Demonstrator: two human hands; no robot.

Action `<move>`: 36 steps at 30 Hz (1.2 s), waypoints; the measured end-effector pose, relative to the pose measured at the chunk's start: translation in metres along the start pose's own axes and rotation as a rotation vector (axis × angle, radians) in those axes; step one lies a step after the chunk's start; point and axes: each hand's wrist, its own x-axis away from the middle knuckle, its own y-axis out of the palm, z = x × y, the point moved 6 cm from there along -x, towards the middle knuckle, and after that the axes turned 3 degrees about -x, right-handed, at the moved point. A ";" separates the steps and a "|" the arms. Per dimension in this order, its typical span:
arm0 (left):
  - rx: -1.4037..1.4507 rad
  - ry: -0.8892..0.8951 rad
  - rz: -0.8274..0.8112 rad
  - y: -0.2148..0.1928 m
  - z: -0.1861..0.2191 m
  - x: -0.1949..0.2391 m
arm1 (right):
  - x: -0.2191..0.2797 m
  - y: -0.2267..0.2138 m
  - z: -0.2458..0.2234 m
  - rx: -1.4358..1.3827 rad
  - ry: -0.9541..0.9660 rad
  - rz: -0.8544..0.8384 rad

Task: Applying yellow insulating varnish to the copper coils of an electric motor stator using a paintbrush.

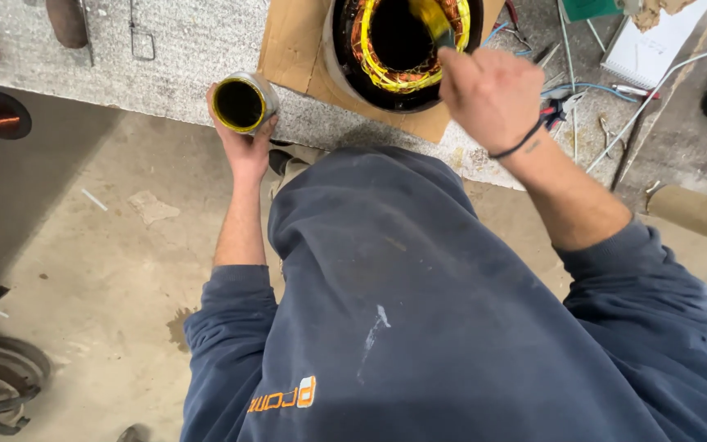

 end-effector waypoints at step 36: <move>-0.090 -0.019 0.034 0.000 0.008 0.002 | -0.073 0.051 0.021 -0.032 -0.168 -0.488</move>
